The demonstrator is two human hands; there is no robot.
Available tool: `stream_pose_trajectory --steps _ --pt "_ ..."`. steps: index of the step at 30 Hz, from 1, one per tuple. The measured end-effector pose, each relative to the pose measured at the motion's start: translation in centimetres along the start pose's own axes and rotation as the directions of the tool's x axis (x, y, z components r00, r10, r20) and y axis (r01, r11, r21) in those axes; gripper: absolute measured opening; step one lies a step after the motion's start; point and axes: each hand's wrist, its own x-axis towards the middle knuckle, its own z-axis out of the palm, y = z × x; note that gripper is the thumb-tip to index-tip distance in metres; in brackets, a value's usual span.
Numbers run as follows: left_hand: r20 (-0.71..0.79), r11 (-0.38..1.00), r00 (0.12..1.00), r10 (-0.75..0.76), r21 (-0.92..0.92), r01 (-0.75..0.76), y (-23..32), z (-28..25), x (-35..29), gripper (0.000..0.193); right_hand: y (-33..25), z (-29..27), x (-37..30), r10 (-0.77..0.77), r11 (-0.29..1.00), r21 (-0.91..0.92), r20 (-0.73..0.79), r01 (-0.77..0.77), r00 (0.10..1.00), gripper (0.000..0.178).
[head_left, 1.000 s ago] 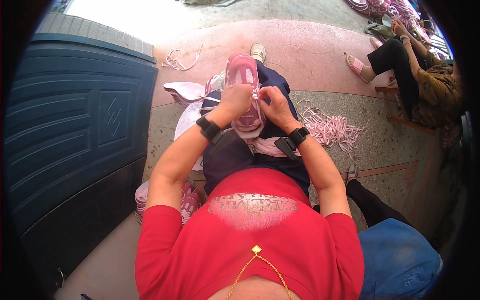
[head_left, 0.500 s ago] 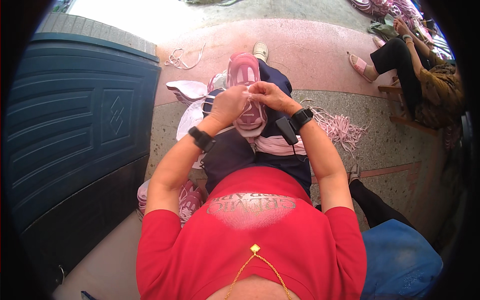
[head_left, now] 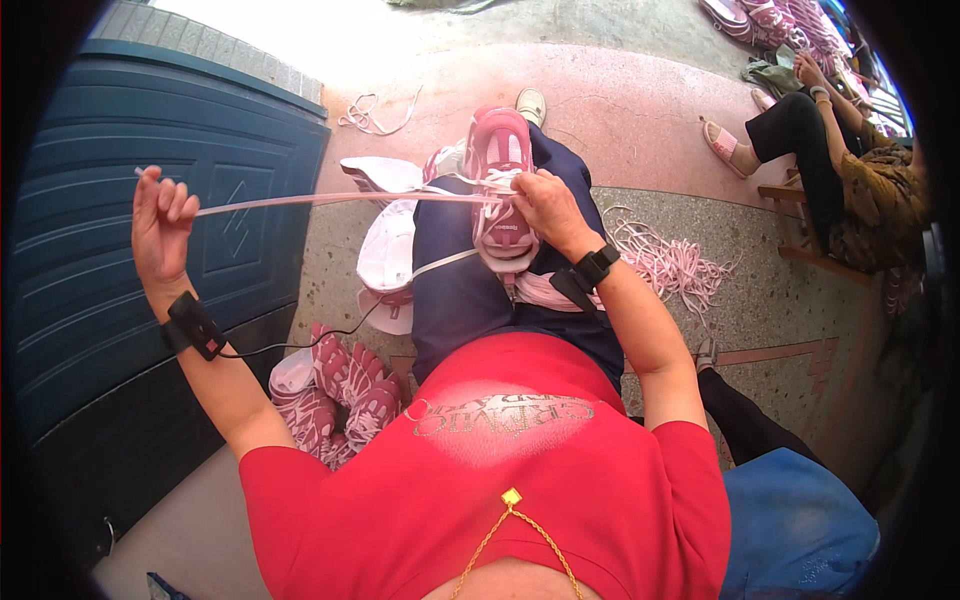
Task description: The person sits on the floor and laces a pink sneaker with a long pink shoelace. They repeatedly thread the lace through the eyelets and pull it tight, working on the shoe held in their lap.
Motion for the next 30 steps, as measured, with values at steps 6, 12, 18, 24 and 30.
stream_pose_trajectory --steps 6,12,18,24,30 --pt "-0.381 0.939 0.922 -0.072 0.286 0.192 -8.6 -3.1 1.4 0.016 -1.3 -0.9 -1.7 0.345 0.937 0.051 0.038 -0.346 0.938 0.027" --pt "-0.097 0.629 0.883 -0.46 0.667 0.4 -26.0 7.5 2.9 0.022 -2.7 0.7 -1.0 0.436 0.896 -0.174 0.179 -0.408 0.882 0.034" --pt "0.347 0.382 0.805 -0.481 0.91 -0.164 -32.1 13.4 4.2 0.028 -1.4 0.3 -0.9 0.49 0.868 -0.095 0.308 -0.487 0.815 0.028" --pt "0.417 0.158 0.728 -0.545 0.903 -0.4 -31.3 14.9 5.2 0.03 -1.6 -2.4 -0.5 0.512 0.767 -0.017 0.619 -0.642 0.595 0.028" --pt "0.194 0.613 0.697 -0.691 0.668 0.422 -29.5 14.0 6.0 0.019 -1.9 -9.8 -4.4 0.459 -0.134 0.887 0.45 -0.441 0.766 0.018"
